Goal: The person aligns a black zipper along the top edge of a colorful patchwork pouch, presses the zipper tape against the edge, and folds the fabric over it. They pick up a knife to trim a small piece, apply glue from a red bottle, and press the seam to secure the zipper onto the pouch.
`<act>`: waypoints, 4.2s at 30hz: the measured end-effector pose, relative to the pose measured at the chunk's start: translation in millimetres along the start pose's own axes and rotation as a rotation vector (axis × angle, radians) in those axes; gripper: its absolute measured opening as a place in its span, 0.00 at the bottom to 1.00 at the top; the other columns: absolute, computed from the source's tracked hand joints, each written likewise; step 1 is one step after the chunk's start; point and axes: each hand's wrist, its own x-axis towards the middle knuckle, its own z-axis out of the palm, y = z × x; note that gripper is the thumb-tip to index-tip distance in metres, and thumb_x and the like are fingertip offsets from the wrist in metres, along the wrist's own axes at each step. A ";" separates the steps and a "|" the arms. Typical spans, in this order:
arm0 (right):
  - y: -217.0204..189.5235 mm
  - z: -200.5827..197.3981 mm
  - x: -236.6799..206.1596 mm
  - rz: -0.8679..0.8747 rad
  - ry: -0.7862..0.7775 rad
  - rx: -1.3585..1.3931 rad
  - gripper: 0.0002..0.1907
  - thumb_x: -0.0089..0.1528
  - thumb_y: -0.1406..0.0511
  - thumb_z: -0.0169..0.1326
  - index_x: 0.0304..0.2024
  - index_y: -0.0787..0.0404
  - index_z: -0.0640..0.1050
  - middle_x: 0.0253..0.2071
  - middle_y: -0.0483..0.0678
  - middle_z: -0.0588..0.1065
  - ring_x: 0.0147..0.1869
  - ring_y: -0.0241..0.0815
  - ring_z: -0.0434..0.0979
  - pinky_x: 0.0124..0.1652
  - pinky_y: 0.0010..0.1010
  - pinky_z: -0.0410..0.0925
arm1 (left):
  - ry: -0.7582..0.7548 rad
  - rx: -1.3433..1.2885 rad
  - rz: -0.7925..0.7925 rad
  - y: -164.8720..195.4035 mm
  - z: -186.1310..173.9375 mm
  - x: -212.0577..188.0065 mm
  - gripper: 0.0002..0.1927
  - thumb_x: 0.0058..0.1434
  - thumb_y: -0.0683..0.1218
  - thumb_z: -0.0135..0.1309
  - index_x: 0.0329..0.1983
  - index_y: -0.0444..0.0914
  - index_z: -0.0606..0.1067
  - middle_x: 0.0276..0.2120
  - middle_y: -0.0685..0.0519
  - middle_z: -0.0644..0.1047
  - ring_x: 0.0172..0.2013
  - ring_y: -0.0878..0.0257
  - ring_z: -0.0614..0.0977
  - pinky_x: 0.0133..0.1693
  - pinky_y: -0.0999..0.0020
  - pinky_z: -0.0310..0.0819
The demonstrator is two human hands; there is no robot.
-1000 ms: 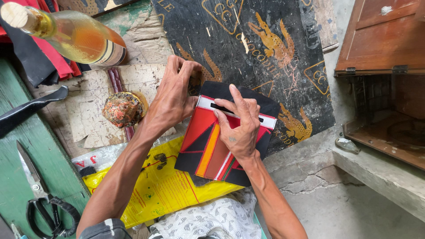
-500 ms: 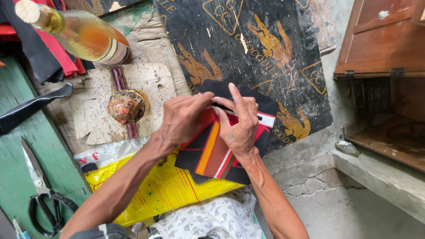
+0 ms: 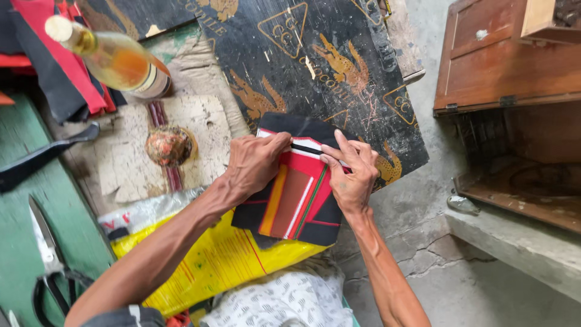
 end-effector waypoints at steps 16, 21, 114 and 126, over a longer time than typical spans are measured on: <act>33.3 -37.6 -27.0 0.032 0.047 -0.130 0.19 0.56 0.70 0.68 0.50 0.61 0.84 0.42 0.49 0.82 0.52 0.41 0.76 0.53 0.37 0.61 | -0.164 -0.008 0.110 59.4 60.1 19.6 0.16 0.51 0.40 0.58 0.43 0.40 0.71 0.32 0.49 0.81 0.31 0.48 0.83 0.28 0.53 0.73; 27.0 -41.3 -34.1 0.041 0.072 -0.036 0.17 0.58 0.69 0.67 0.50 0.60 0.83 0.42 0.44 0.84 0.56 0.40 0.75 0.56 0.36 0.62 | 0.082 -0.070 0.051 25.1 5.8 -2.9 0.14 0.58 0.37 0.55 0.47 0.40 0.78 0.34 0.48 0.82 0.31 0.52 0.85 0.31 0.58 0.77; 48.2 -53.8 13.6 0.356 -0.159 -0.045 0.33 0.48 0.64 0.75 0.54 0.62 0.76 0.30 0.44 0.72 0.38 0.41 0.69 0.40 0.34 0.68 | -0.144 -0.067 -0.153 59.3 42.7 56.6 0.23 0.48 0.51 0.70 0.43 0.38 0.75 0.38 0.46 0.76 0.43 0.49 0.75 0.43 0.54 0.65; 58.2 -61.4 20.1 0.165 -0.226 -0.147 0.36 0.49 0.63 0.74 0.56 0.62 0.71 0.36 0.49 0.67 0.41 0.49 0.66 0.45 0.41 0.63 | -0.238 0.186 -0.239 51.7 47.4 78.1 0.33 0.42 0.52 0.73 0.45 0.34 0.71 0.40 0.44 0.71 0.43 0.49 0.73 0.42 0.52 0.65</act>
